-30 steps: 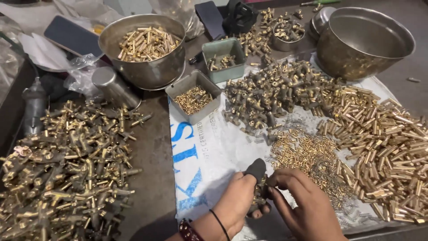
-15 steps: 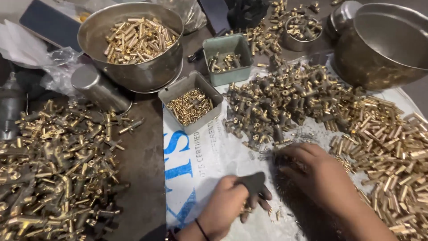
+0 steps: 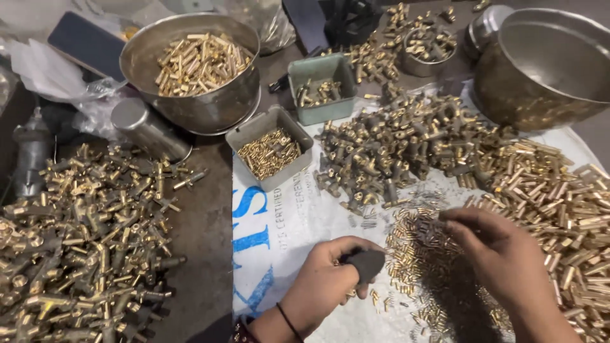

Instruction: Assembling small metal fittings by inserting pins into valve bodies.

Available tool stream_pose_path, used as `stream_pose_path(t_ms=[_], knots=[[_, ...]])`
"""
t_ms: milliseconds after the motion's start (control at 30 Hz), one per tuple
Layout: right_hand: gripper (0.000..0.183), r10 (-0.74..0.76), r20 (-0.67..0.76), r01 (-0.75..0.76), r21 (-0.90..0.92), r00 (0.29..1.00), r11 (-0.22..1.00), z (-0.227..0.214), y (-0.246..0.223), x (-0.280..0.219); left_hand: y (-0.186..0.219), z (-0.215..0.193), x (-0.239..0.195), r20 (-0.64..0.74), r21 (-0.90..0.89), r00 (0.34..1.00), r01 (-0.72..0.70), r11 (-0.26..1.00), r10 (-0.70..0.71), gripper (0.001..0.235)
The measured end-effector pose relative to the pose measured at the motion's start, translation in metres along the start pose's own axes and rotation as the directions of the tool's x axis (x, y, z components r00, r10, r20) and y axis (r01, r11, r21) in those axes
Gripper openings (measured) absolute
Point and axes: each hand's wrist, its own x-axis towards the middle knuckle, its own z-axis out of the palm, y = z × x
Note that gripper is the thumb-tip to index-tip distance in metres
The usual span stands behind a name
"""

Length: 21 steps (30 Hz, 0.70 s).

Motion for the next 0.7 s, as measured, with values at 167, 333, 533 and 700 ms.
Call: stream_pose_path(t_ms=[167, 333, 533, 700], knots=[[0.023, -0.166, 0.081, 0.181, -0.252, 0.983, 0.951, 0.013, 0.003, 0.0, -0.004, 0.012, 0.012, -0.045, 0.036, 0.993, -0.104, 0.994, 0.105, 0.033], [0.023, -0.34, 0.135, 0.365, -0.401, 0.931, 0.84, 0.048, -0.009, -0.004, 0.004, 0.005, 0.01, 0.063, -0.016, 0.987, -0.145, 0.989, 0.146, 0.035], [0.028, -0.261, 0.176, 0.311, -0.642, 0.949, 0.701, 0.058, -0.034, -0.016, -0.022, -0.01, 0.006, -0.042, 0.102, 0.998, -0.042, 0.994, 0.046, 0.027], [0.025, -0.067, 0.12, 0.07, -0.022, 0.991, 0.997, 0.051, -0.011, -0.031, -0.026, -0.014, 0.015, 0.087, 0.227, 0.977, -0.209, 0.951, 0.194, 0.039]])
